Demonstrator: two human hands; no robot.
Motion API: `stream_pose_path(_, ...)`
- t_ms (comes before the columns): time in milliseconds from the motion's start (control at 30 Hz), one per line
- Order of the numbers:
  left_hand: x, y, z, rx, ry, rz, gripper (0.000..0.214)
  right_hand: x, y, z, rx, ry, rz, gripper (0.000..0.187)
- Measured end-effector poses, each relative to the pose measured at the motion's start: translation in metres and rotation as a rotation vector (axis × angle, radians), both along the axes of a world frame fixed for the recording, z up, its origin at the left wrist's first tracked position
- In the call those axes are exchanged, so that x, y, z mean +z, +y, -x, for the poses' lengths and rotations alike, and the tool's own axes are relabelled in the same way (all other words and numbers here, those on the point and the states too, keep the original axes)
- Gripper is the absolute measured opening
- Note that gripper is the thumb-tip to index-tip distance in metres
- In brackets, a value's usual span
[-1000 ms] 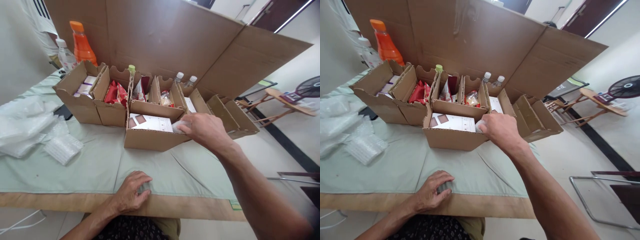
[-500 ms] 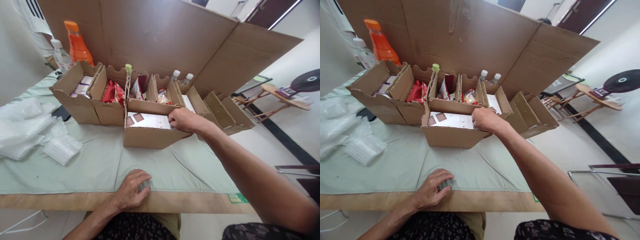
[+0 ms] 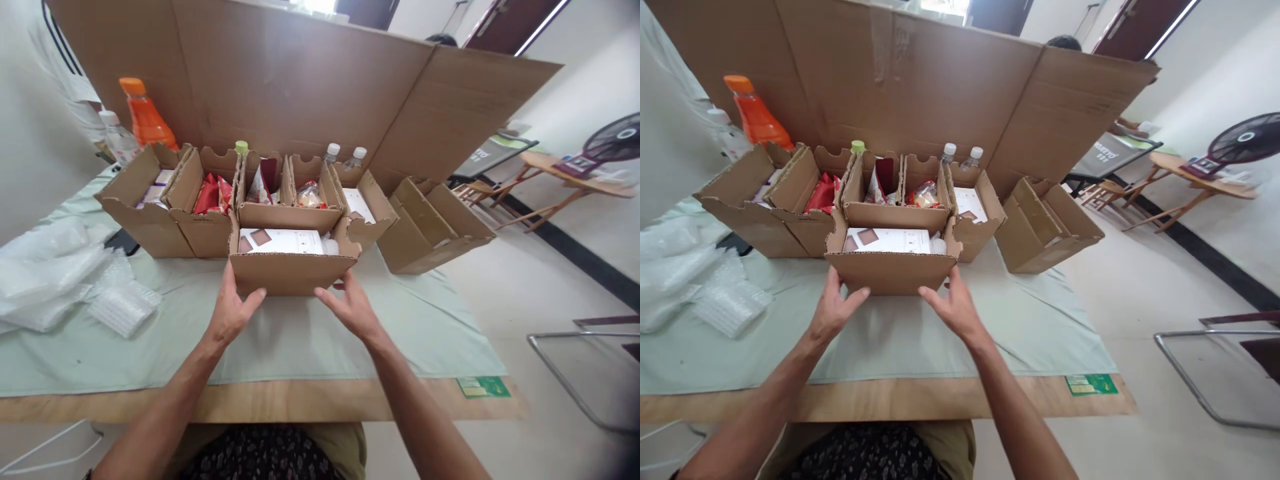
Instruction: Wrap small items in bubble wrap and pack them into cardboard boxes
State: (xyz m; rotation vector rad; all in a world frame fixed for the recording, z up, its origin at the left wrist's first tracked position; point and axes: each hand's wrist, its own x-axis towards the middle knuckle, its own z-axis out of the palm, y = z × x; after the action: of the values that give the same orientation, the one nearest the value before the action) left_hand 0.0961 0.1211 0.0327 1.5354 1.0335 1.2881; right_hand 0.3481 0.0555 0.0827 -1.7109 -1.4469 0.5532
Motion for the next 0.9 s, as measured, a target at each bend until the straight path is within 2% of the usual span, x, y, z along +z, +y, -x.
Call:
stream_pose_path(100,0.004,-0.013,-0.016,-0.075,-0.048,0.044,0.083,-0.019,-0.01,0.01,-0.05,0.147,-0.032,0.066)
stream_pose_path(233,0.001,-0.071,-0.021,-0.213,0.004,0.035,0.087,-0.026,-0.075,-0.006,-0.243,0.081,-0.062,0.054)
stream_pose_path(333,-0.002,-0.098,-0.005,-0.281,0.049,0.062,0.091,-0.021,-0.111,0.0,-0.312,0.053,-0.107,0.051)
stream_pose_path(400,0.002,-0.093,0.014,-0.242,0.037,0.087,0.086,-0.01,-0.105,0.02,-0.224,0.078,-0.108,0.053)
stream_pose_path(467,0.013,-0.074,0.03,-0.149,-0.035,0.056,0.079,0.006,-0.081,0.04,-0.085,0.109,-0.114,0.059)
stream_pose_path(533,0.029,-0.054,0.032,-0.046,-0.122,-0.032,0.08,0.021,-0.056,0.048,0.001,0.128,-0.15,0.064)
stream_pose_path(600,0.041,-0.049,0.021,-0.014,-0.144,-0.093,0.082,0.029,-0.048,0.041,-0.001,0.131,-0.176,0.063)
stream_pose_path(667,0.044,-0.062,0.004,-0.077,-0.096,-0.093,0.086,0.025,-0.063,0.027,-0.1,0.12,-0.201,0.057)
stream_pose_path(767,0.032,-0.095,-0.014,-0.221,-0.024,-0.042,0.093,0.007,-0.103,0.012,-0.282,0.122,-0.262,0.056)
stream_pose_path(833,0.019,-0.111,-0.014,-0.257,-0.019,0.002,0.091,-0.005,-0.12,0.015,-0.317,0.134,-0.257,0.058)
stream_pose_path(900,0.01,-0.115,-0.009,-0.241,-0.031,0.028,0.086,-0.014,-0.118,0.022,-0.271,0.159,-0.215,0.057)
